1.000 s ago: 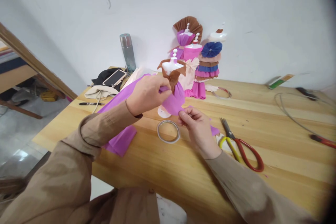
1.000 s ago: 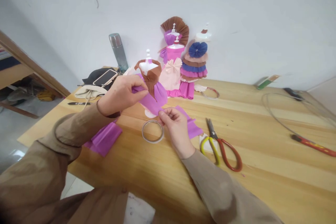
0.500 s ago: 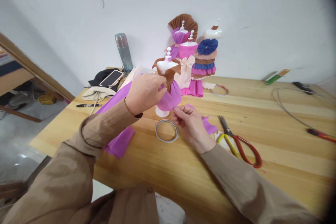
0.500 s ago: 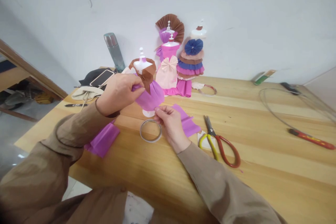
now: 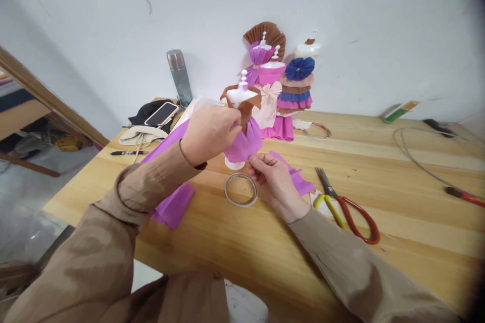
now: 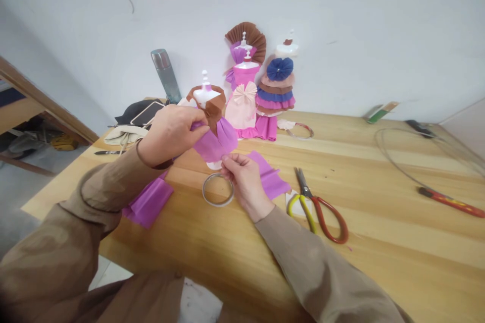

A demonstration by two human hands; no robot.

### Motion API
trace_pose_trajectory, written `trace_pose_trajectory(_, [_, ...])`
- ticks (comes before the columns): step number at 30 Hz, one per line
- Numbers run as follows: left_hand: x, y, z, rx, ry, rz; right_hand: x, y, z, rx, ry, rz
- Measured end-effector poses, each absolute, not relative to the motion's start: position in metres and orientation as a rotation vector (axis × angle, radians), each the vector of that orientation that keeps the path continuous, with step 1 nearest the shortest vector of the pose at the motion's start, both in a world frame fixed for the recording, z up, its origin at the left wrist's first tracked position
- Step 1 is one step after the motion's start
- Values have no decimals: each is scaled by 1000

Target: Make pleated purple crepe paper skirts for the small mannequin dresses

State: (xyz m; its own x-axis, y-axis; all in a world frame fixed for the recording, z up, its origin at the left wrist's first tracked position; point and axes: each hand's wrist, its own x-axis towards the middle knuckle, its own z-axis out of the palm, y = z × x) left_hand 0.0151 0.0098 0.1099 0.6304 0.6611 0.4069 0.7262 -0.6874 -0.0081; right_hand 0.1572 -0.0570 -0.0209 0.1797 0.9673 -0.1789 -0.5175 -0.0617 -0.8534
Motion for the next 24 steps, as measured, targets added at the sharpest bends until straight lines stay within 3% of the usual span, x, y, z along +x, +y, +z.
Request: trace_pose_trajectory(24, [25,8,124,-2610,-1095,-312,158,-56,-24,-993,-580,1319])
